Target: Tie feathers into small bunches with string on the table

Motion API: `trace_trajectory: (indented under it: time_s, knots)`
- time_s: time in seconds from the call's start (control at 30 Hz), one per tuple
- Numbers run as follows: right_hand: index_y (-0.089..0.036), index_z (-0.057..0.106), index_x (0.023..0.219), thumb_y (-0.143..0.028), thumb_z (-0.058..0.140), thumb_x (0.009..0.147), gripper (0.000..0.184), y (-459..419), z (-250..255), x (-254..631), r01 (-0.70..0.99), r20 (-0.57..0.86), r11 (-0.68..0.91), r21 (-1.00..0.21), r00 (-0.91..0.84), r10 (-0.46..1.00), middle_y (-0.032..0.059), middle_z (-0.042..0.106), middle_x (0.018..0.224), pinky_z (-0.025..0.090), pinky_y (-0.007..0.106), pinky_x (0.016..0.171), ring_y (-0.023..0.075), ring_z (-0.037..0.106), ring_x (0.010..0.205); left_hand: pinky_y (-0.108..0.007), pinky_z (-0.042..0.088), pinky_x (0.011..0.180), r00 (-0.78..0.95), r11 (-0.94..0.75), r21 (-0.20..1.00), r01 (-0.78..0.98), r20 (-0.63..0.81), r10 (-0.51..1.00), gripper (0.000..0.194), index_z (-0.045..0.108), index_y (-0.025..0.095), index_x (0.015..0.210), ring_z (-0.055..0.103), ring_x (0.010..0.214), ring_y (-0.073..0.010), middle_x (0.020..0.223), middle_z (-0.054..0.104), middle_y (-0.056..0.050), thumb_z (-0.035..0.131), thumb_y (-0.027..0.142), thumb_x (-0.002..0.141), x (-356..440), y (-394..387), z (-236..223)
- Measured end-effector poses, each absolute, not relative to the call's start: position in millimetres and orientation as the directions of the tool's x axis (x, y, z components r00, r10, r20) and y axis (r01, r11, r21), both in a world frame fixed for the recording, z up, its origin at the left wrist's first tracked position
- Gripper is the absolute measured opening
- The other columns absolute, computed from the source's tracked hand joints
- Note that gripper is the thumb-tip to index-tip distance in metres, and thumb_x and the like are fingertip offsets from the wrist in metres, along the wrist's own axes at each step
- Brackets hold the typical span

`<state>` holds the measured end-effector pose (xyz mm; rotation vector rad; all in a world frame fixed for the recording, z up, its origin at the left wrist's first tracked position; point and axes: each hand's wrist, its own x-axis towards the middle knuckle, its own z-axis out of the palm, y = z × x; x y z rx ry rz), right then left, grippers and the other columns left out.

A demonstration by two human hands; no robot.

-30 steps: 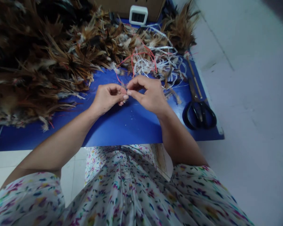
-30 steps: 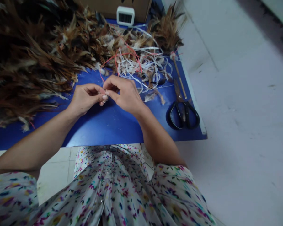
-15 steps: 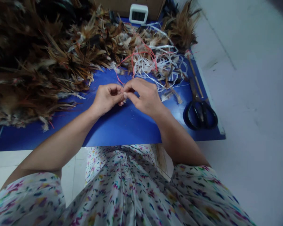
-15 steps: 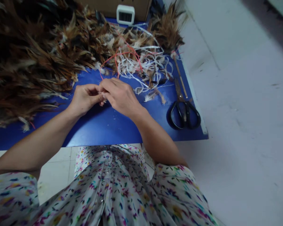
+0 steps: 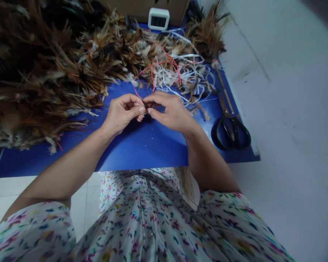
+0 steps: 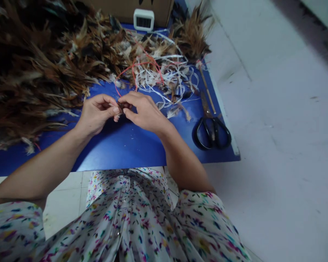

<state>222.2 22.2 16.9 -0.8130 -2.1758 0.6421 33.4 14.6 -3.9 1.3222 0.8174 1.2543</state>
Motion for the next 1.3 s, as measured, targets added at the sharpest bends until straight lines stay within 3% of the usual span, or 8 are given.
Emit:
trace_trajectory:
  time_s: [0.63,0.97,1.3]
  knots:
    - [-0.021,0.063,0.086,-0.017,0.055,0.091,0.010,20.3,20.5,221.8,0.437,0.484,0.711,-0.551,-0.526,0.699,0.0030,0.065,0.087,0.046,0.037,0.088,0.0187,0.058,0.086,-0.020,0.050,0.047,0.236,-0.209,0.968,-0.137,0.237,0.942,0.043,0.060,0.016,0.070,0.059,0.045,-0.0079,0.056,0.063,0.002,0.093,0.042,0.061,36.5,11.4,-0.4]
    - [-0.022,0.067,0.101,-0.015,0.054,0.089,0.019,21.6,22.6,226.1,0.378,0.525,0.768,-0.517,-0.568,0.634,0.0038,0.067,0.096,0.048,0.038,0.088,0.0194,0.061,0.092,-0.022,0.052,0.048,0.229,-0.224,0.961,-0.160,0.257,0.939,0.046,0.060,0.017,0.072,0.060,0.046,-0.0084,0.058,0.065,0.002,0.091,0.049,0.060,34.0,11.8,-3.6]
    - [-0.019,0.066,0.082,-0.019,0.062,0.085,0.006,14.5,30.3,225.6,0.317,0.445,0.669,-0.672,-0.550,0.707,0.0013,0.069,0.083,0.046,0.031,0.076,0.0142,0.060,0.076,-0.020,0.051,0.048,0.227,-0.266,0.951,-0.159,0.298,0.927,0.044,0.063,0.017,0.071,0.060,0.047,-0.0078,0.058,0.065,0.002,0.091,0.049,0.061,34.0,10.7,-1.7]
